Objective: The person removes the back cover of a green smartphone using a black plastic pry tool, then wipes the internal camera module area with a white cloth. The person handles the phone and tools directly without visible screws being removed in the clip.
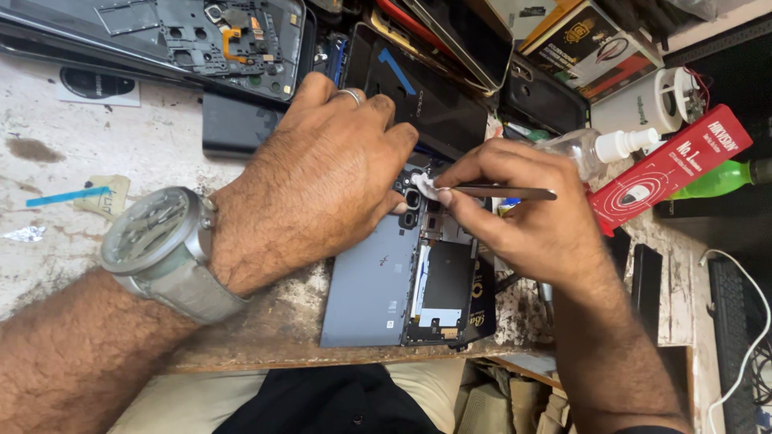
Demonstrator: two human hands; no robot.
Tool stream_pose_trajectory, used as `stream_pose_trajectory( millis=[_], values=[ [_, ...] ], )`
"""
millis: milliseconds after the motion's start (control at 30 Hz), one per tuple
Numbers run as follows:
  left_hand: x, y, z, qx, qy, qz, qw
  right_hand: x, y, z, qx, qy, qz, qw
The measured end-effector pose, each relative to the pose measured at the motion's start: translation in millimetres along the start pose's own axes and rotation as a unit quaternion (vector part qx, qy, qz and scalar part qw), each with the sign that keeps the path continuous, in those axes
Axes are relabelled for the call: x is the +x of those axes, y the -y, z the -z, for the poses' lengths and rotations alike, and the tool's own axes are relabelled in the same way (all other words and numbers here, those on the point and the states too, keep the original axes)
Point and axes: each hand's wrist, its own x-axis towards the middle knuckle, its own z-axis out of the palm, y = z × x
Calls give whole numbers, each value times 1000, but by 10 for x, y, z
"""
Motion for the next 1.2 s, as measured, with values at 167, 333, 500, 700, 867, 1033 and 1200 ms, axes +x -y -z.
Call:
stream_pose_trajectory(
  millis=[167, 333, 500, 700, 867, 1033, 1200],
  values=[
    [21, 11, -9, 2, 47, 10, 999, 5, -47, -12, 37, 4, -35, 999],
    [18, 2, -22, 10, 19, 2, 1000, 10, -87, -3, 72, 25, -10, 997],
    [9, 3, -1, -2, 25, 7, 1000, -7, -107, -27, 77, 7, -15, 997],
    [5, 1, 14, -2, 13, 4, 1000, -134, -51, 61, 62, -13, -15, 998],
    [4, -19, 0, -8, -2, 4, 1000, -226, 2, 30, 45, -4, 6, 999],
    [-11, -15, 6, -10, -20, -3, 1000, -152, -35, -38, 29, 33, 39, 998],
    [-1, -13, -19, 10, 3, -2, 1000, -95, -17, -25, 47, 50, 53, 996]
  ],
)
